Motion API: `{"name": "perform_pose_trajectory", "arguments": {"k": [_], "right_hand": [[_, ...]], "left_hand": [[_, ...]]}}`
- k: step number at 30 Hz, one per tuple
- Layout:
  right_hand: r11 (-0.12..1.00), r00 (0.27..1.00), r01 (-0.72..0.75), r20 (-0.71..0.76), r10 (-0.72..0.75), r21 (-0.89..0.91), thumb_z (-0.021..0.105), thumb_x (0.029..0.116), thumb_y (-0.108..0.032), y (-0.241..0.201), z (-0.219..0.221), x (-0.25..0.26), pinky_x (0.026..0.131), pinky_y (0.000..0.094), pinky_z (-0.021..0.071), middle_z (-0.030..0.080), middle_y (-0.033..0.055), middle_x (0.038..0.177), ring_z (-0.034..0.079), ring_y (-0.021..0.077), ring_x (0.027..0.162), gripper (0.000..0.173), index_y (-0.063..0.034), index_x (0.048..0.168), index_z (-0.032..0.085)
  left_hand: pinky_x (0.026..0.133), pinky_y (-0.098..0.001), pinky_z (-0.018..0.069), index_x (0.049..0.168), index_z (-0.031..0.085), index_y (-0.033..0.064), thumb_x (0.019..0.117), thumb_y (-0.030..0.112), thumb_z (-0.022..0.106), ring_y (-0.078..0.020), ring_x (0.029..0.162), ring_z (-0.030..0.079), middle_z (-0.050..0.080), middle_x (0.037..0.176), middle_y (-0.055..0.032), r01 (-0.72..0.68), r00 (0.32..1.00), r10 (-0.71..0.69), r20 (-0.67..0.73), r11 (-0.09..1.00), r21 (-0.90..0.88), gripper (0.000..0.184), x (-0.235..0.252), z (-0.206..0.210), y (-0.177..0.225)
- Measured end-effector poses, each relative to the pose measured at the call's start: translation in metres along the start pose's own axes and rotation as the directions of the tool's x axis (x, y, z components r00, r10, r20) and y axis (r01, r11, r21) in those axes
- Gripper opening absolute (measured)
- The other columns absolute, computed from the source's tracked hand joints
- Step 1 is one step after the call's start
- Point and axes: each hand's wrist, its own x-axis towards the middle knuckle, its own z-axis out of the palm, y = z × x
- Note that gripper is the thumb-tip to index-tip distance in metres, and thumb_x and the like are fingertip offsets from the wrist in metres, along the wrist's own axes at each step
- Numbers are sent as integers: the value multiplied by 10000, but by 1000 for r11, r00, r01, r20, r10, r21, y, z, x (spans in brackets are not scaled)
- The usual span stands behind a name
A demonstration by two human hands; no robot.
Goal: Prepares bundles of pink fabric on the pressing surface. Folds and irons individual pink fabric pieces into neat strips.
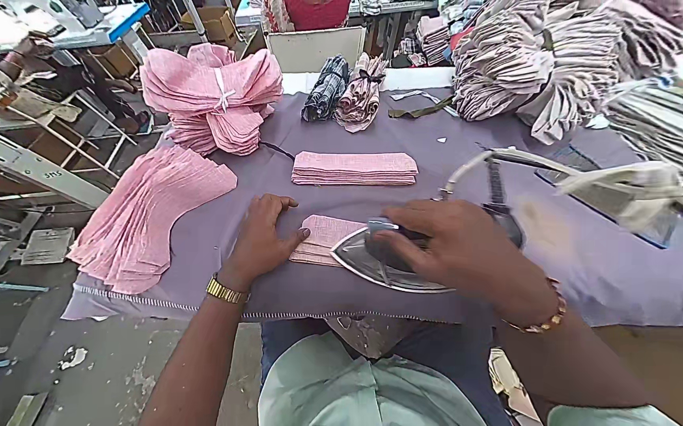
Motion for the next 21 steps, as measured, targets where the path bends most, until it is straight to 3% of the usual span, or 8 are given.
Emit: {"name": "perform_pose_trajectory", "arguments": {"k": [7, 11, 14, 18, 21], "right_hand": [[914, 971, -216, -173, 165, -344, 449, 1014, -543, 48, -40, -83, 439, 460, 371, 574, 82, 661, 581, 275, 548, 512, -100, 849, 644], [923, 970, -219, -169, 172, -316, 474, 999, -556, 64, -53, -92, 465, 454, 392, 587, 56, 685, 588, 244, 579, 486, -127, 875, 668], [928, 946, -254, -268, 181, -271, 531, 970, -547, 86, -58, -88, 495, 479, 442, 631, 76, 694, 619, 254, 608, 482, -109, 879, 709], [772, 862, -477, -398, 315, -421, 469, 1011, -560, 118, -51, -77, 515, 579, 439, 628, 201, 721, 640, 411, 648, 584, -24, 879, 659], [666, 775, -603, -521, 357, -440, 457, 1016, -562, 137, -39, -74, 549, 606, 454, 659, 223, 807, 669, 440, 731, 577, -28, 923, 656]], "left_hand": [[987, -445, 473, 1239, 654, 218, 874, 563, 705, -146, 1123, 577, 644, 1171, 38, -46, 999, 45, -27, 999, -22, 505, -1, 3, 3], [963, -437, 488, 1215, 676, 238, 892, 545, 683, -123, 1106, 589, 661, 1137, 65, -69, 997, 68, -21, 997, -33, 445, -2, 3, 3], [968, -394, 508, 1177, 711, 210, 927, 461, 672, -103, 1091, 617, 694, 1122, 57, -106, 994, 104, -35, 990, -95, 357, -2, 0, 1], [953, -341, 566, 1144, 753, 165, 1002, 316, 628, -86, 1074, 666, 726, 1122, 42, -143, 988, 126, -89, 963, -227, 242, -7, -3, -1], [1002, -348, 560, 1159, 769, 145, 1014, 287, 619, -90, 1118, 673, 740, 1166, 23, -186, 980, 164, -115, 959, -214, 252, -6, -1, 2]]}}
